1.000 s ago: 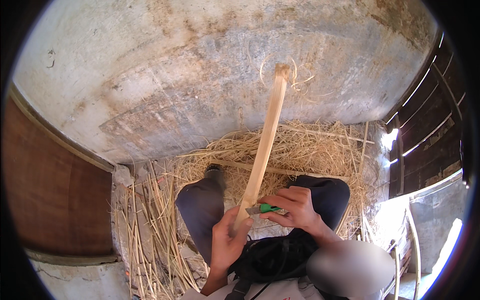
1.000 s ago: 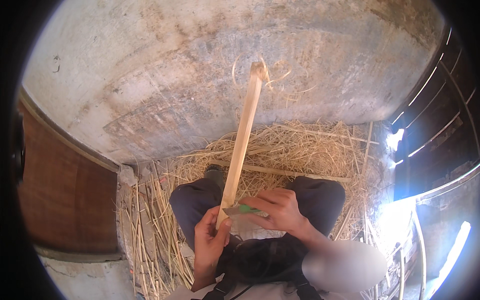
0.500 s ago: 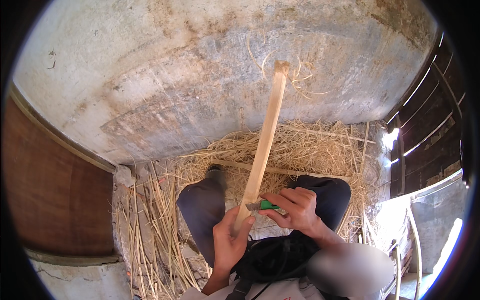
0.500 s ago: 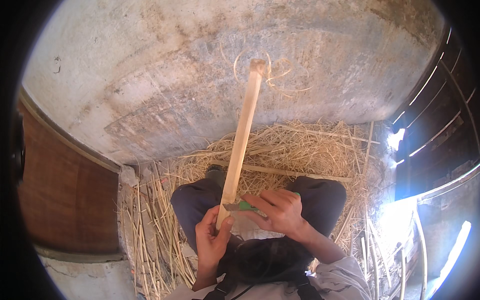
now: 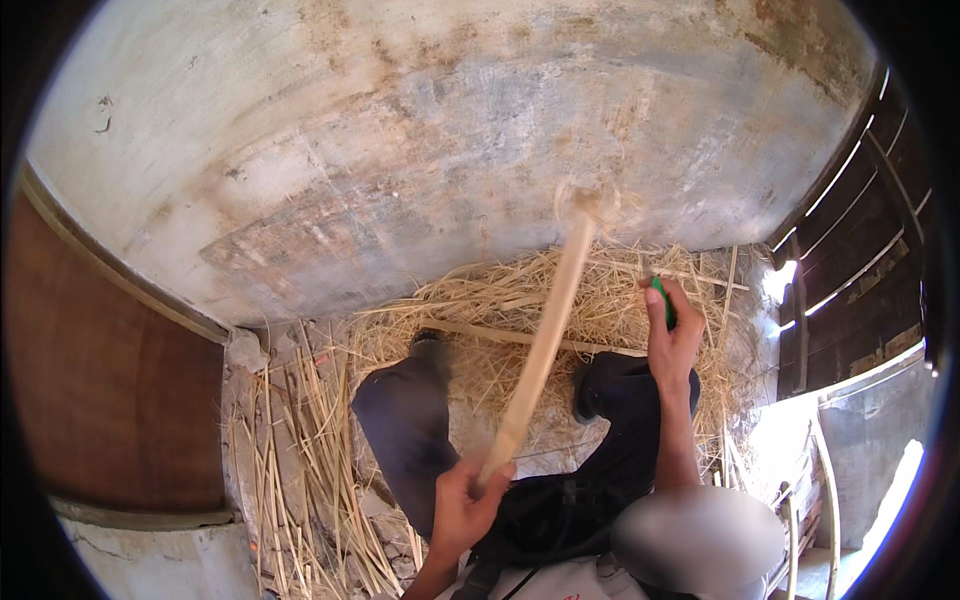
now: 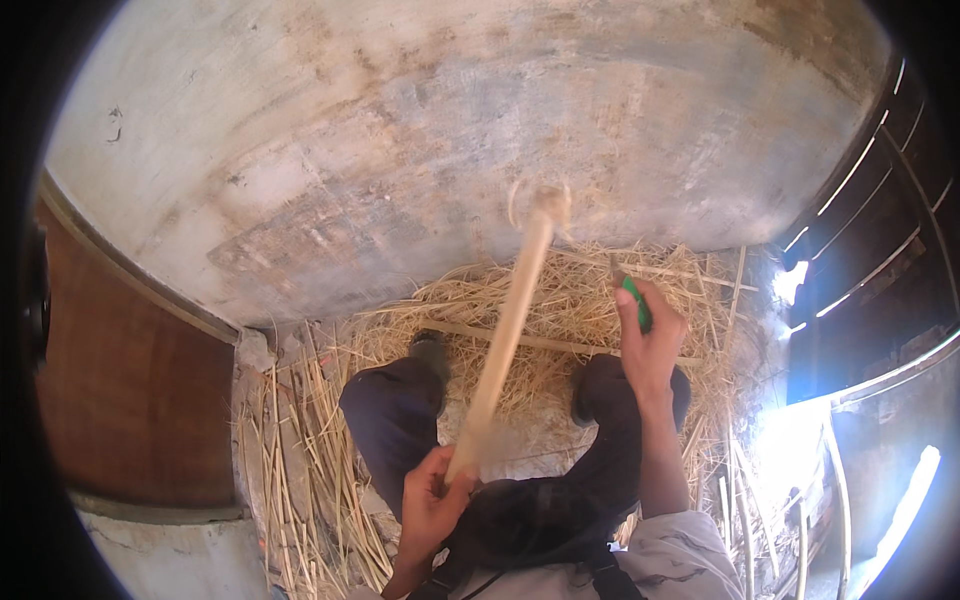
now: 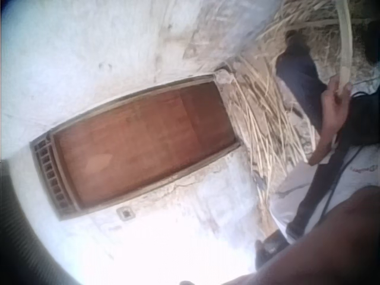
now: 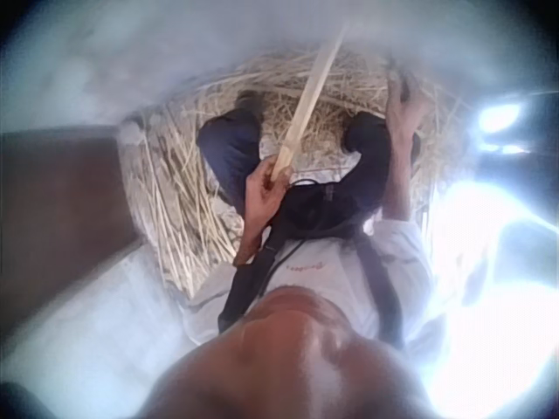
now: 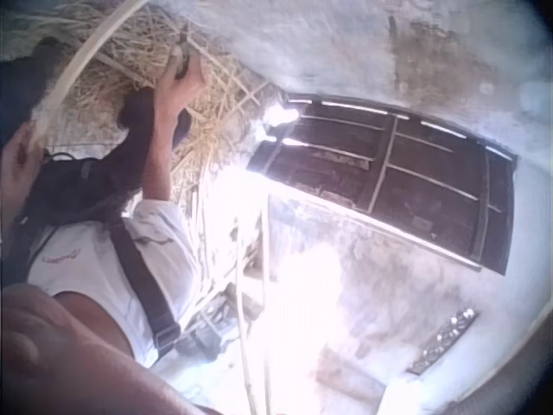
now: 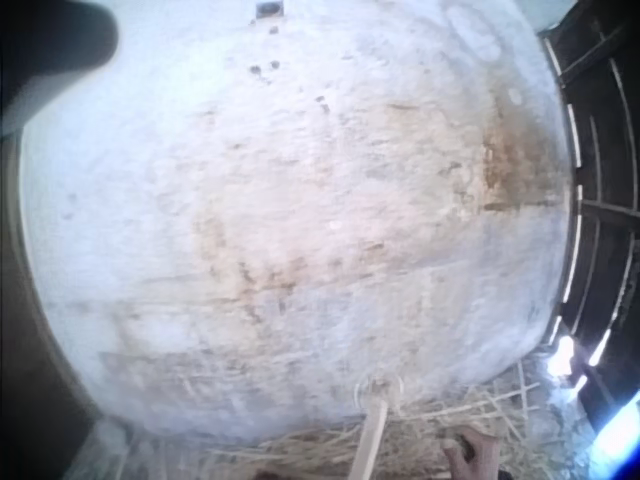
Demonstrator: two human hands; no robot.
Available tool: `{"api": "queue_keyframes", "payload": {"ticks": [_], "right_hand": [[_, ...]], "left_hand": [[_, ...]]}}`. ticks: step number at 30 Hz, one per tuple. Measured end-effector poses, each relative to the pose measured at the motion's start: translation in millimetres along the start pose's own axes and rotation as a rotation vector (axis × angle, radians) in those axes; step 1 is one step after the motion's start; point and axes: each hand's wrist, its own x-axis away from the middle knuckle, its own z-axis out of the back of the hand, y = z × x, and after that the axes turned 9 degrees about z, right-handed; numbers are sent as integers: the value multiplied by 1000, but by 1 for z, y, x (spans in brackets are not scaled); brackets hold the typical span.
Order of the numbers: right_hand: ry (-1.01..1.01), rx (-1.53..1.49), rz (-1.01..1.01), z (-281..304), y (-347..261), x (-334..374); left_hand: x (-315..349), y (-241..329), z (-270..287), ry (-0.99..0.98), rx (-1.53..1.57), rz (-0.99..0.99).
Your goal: The person whittles a bamboo stick using a utility knife while sitting on a straw-covered floor, creating thin shavings along the top end of the stick.
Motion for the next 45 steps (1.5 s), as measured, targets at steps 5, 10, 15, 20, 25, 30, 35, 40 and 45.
{"api": "queue_keyframes", "payload": {"ticks": [5,10,15,20,25,30,35,40,45], "right_hand": [[-212,-303,77,-21,-17,43],[-455,-553,-99,-29,-58,59],[-438,-600,5,-34,-64,65],[-406,-445,337,-33,-60,64],[-413,-166,501,-17,-71,53],[-312,-118,542,-13,-73,49],[-284,-106,547,-8,-80,45],[-303,-88,544,-6,-78,44],[-306,-61,566,-5,-79,44]], "left_hand": [[-16,15,1,81,-1,-12],[-26,23,1,85,-17,-93],[-24,36,-4,43,-45,-53],[-22,34,-4,14,-13,-50],[-20,31,-4,11,-17,-73],[-17,33,-7,0,18,-78],[-13,32,-4,-49,66,-36],[-10,35,-3,-69,94,-5],[-8,35,-4,-61,97,-15]]}}
